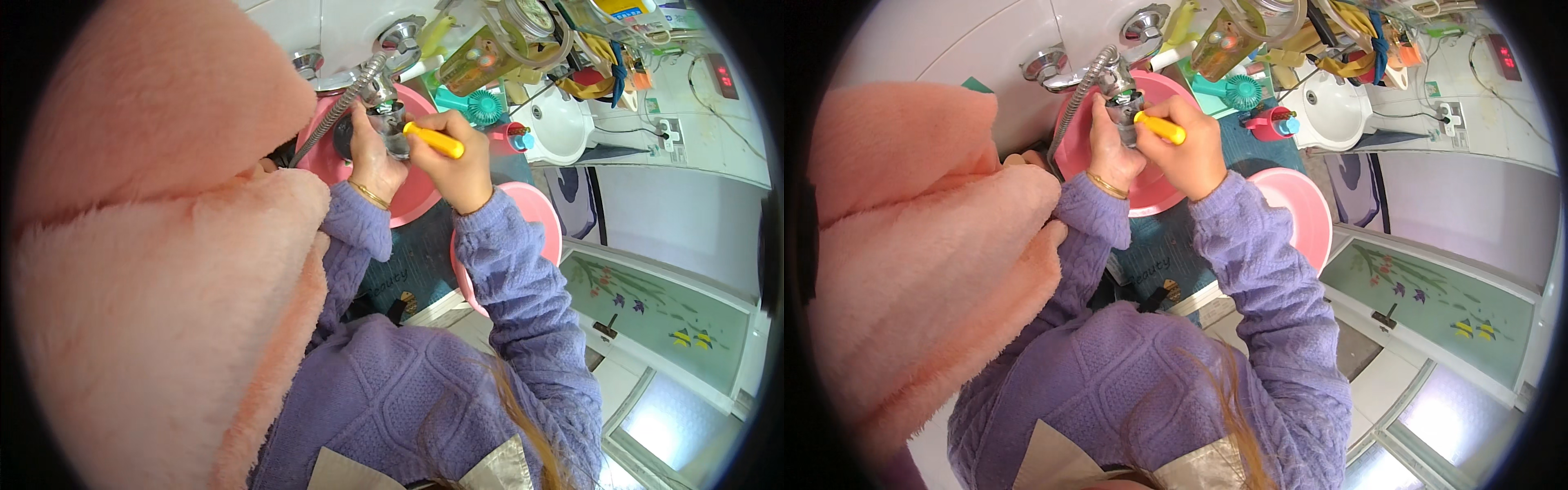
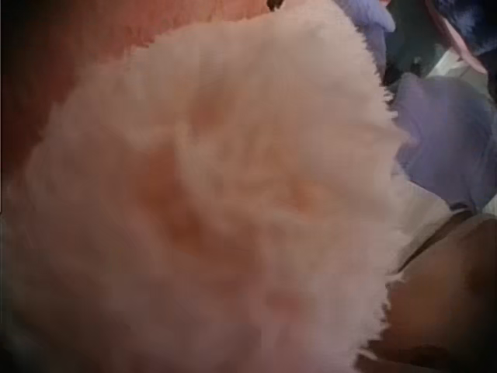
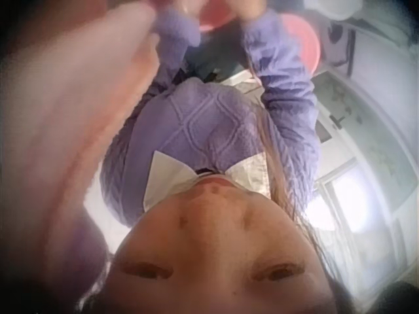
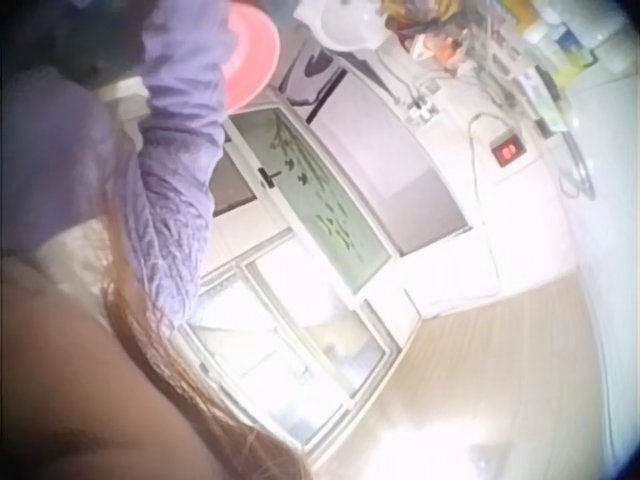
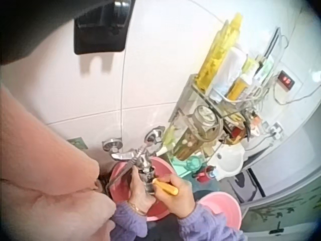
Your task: The person retrieves a screwdriver and proceeds to a bathroom sink. They use the screwdriver to unscrew and remove the faucet handle, then manipulate the internal components of the faucet assembly over a pink basin.
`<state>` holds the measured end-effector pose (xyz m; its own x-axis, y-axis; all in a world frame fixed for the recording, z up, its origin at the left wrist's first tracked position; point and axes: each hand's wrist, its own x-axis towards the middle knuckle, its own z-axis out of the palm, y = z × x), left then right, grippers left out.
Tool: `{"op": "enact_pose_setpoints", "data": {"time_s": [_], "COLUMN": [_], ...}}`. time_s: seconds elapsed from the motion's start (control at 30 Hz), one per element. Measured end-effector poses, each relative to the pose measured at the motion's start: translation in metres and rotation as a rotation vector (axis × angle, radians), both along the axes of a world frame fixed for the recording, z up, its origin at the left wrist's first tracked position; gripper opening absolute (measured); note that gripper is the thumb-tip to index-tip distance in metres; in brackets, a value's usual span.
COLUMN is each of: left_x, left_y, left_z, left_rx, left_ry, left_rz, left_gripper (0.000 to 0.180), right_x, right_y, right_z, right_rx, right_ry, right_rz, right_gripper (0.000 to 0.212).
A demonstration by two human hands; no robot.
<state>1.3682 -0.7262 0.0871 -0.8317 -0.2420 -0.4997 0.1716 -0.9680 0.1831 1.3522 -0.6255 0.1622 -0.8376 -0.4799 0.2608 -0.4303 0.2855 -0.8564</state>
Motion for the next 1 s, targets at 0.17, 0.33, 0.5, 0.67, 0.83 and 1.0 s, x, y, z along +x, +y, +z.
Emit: {"op": "enact_pose_setpoints", "data": {"time_s": [0.17, 0.33, 0.5, 0.67, 0.83, 1.0], "left_x": [0.005, -0.001, 0.003, 0.002, 0.007, 0.003], "left_y": [-0.001, 0.0, -0.003, -0.002, -0.004, -0.001], "left_z": [0.004, 0.001, 0.006, 0.011, 0.008, 0.013], "left_rx": [0.027, 0.045, 0.048, 0.039, -0.026, 0.006], "left_ry": [0.057, 0.037, 0.074, 0.063, 0.117, 0.036], "left_rz": [-0.067, -0.033, -0.065, -0.055, -0.049, -0.049], "left_gripper": [0.056, 0.053, 0.053, 0.054, 0.048, 0.048], "right_x": [-0.007, 0.0, 0.0, -0.003, -0.005, -0.015], "right_y": [0.01, 0.009, 0.01, 0.011, 0.006, 0.005], "right_z": [0.013, 0.017, 0.028, 0.031, 0.035, 0.046], "right_rx": [-0.055, 0.018, 0.136, 0.19, 0.231, 0.246], "right_ry": [-0.107, 0.281, 0.468, 0.481, 0.492, 0.442], "right_rz": [-0.023, 0.121, 0.254, 0.302, 0.366, 0.42], "right_gripper": [0.016, 0.018, 0.022, 0.023, 0.022, 0.022]}}
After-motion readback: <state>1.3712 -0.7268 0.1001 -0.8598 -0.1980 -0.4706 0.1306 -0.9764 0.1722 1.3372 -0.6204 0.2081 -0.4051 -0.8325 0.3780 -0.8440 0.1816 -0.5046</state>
